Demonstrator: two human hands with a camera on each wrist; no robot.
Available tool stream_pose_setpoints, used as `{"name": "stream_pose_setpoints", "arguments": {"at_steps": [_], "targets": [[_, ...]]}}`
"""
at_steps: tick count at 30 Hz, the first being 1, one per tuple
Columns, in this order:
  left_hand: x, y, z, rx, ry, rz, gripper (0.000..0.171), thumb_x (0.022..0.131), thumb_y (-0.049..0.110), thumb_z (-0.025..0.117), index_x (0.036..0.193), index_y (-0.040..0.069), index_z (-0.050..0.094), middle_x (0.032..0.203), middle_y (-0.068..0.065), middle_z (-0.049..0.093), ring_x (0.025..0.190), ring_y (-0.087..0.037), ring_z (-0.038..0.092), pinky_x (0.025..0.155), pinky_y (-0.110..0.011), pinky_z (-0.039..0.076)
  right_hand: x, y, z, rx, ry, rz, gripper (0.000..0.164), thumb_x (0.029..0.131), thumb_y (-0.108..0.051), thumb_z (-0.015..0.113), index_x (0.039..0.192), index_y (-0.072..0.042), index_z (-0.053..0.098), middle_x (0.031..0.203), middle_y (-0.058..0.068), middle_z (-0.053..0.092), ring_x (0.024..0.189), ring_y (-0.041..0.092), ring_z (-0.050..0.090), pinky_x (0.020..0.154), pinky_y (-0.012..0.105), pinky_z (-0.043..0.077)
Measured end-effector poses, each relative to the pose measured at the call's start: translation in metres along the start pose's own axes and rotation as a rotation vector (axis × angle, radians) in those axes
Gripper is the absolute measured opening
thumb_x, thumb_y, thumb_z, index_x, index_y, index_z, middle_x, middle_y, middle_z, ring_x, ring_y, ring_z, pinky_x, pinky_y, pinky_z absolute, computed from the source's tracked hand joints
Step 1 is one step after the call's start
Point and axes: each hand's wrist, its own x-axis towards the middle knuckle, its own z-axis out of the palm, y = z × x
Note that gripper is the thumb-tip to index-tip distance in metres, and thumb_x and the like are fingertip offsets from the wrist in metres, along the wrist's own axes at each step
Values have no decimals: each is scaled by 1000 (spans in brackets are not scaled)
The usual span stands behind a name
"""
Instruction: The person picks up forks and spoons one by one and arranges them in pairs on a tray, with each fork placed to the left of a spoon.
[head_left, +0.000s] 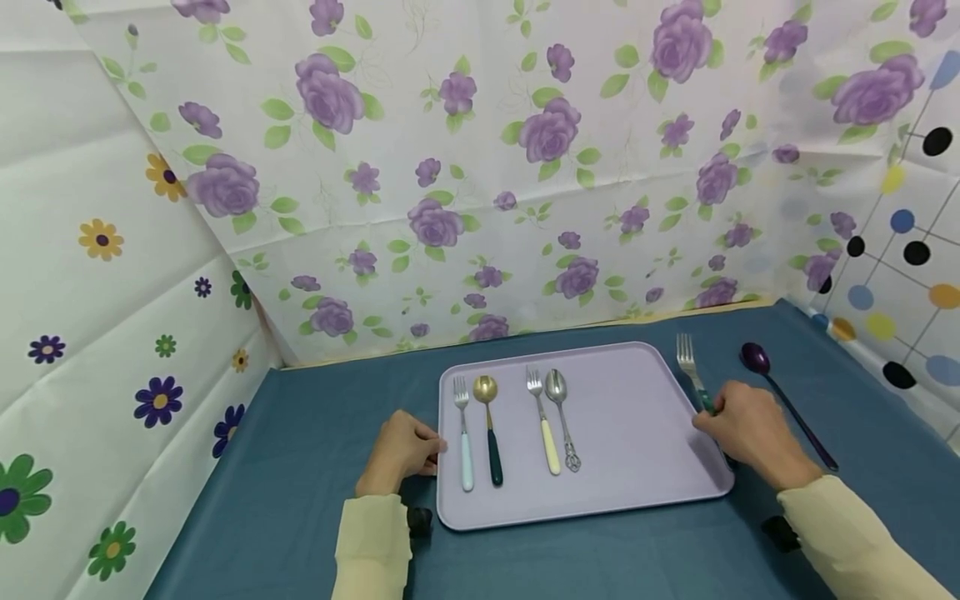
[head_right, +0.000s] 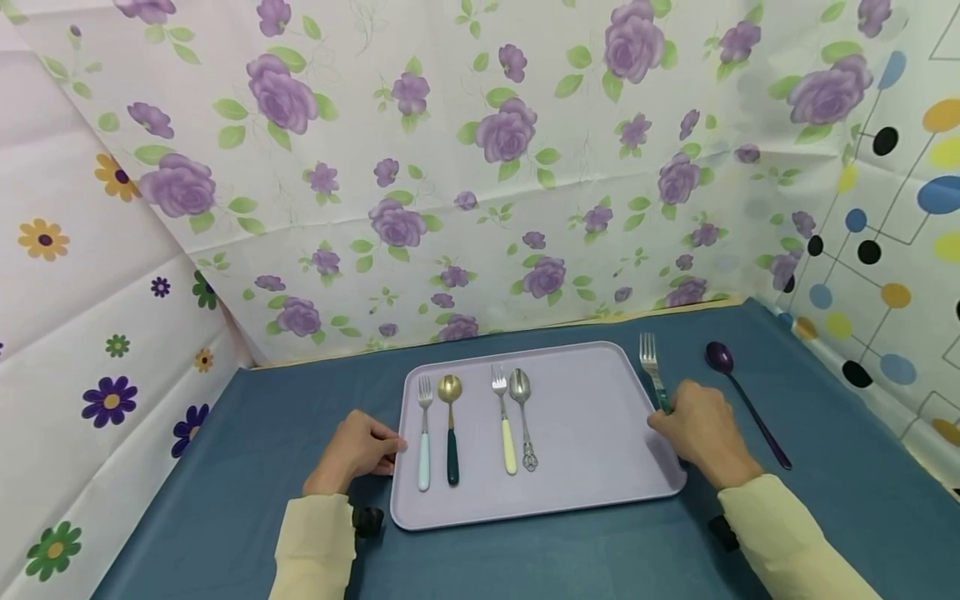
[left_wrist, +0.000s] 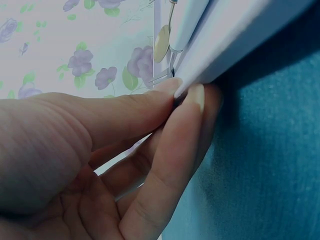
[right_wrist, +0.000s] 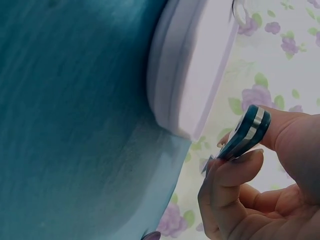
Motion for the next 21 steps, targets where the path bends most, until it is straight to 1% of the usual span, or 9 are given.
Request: {"name": "stream_pose_setpoints", "arguments": {"at_steps": [4, 10, 12, 18, 21], "targets": [[0, -1, 0, 3, 0, -10, 5, 83, 3, 72, 82, 1, 76, 71, -10, 67, 54, -14, 62, 50, -27, 57, 1, -4, 2, 9, -9, 7, 31, 80, -15, 68, 58, -8, 48, 52, 2, 44, 46, 16, 45, 40, 28, 35], [0, 0, 1, 4, 2, -3, 5, 83, 3, 72, 82, 1, 76, 70, -9, 67, 53, -14, 63, 50, -27, 57, 4, -7, 6, 22, -10, -12, 41, 81, -15, 68, 54, -14, 36, 49, -3, 32, 42, 14, 39, 39, 27, 30], [1, 1, 1, 2, 2, 0, 5, 83, 3, 72, 82, 1, 76, 70, -10, 67, 53, -14, 62, 50, -27, 57, 5, -8, 6, 30, -10, -16, 41, 82, -15, 67, 56, -14, 35, 49, -2, 30, 42, 14, 38, 38, 27, 30], [0, 0, 0, -1, 2, 6, 5, 83, 4, 72, 80, 2, 76, 69, -10, 67, 53, -15, 63, 50, -28, 57, 5, -15, 11, 55, -28, -23, 29, 82, -14, 65, 65, -7, 43, 55, 3, 40, 46, 16, 42, 40, 28, 33], [-1, 0, -1, -1, 0, 2, 5, 83, 4, 72, 80, 2, 76, 70, -10, 67, 53, -16, 63, 51, -28, 57, 5, -19, 15, 59, -36, -16, 25, 81, -14, 66, 67, -5, 48, 57, 5, 45, 48, 16, 44, 40, 28, 35]]}}
